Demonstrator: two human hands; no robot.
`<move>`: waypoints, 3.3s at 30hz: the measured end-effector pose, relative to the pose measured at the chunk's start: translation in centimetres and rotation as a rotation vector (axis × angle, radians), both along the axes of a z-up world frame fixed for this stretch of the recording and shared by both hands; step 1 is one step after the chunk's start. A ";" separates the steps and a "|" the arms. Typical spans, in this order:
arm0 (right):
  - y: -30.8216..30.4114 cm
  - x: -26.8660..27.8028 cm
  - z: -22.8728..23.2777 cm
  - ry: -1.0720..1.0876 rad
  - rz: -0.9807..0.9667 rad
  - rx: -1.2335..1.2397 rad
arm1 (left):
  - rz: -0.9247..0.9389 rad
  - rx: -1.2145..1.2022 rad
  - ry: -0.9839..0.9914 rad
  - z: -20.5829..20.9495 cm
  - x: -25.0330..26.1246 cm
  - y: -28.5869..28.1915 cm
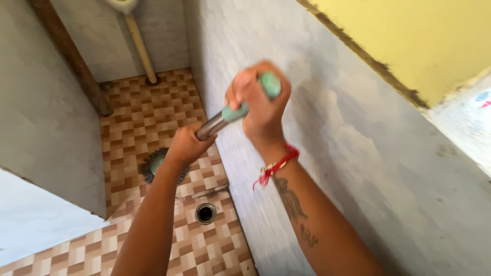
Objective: The person mops a tiled floor in a small room using a mop, moving it around the floor surface and near a central drain.
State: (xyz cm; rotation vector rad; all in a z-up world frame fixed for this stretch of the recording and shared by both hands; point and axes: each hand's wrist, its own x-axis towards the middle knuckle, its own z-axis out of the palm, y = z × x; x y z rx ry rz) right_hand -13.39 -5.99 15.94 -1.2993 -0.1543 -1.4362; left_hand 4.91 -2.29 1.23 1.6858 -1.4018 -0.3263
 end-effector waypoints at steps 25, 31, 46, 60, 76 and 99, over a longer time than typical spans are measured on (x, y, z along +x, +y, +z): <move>3.3 -2.5 -1.8 0.051 -0.050 -0.001 | 0.071 -0.146 0.054 -5.1 -2.5 2.4; 7.3 -2.6 -6.5 0.231 -0.055 0.041 | 0.273 -0.148 0.072 -9.9 -1.2 3.6; 2.9 -0.6 1.9 0.066 -0.047 0.068 | 0.226 -0.292 0.190 -4.3 -2.5 0.9; 7.8 -0.6 1.1 0.192 -0.056 0.000 | 0.324 -0.097 0.266 -5.3 -2.6 4.5; 9.6 -6.6 0.7 0.218 -0.263 -0.054 | 0.144 -0.030 0.270 -4.7 -8.6 3.1; 16.8 -6.9 -5.9 0.283 -0.323 -0.070 | 0.096 0.020 0.001 -8.3 -7.6 6.8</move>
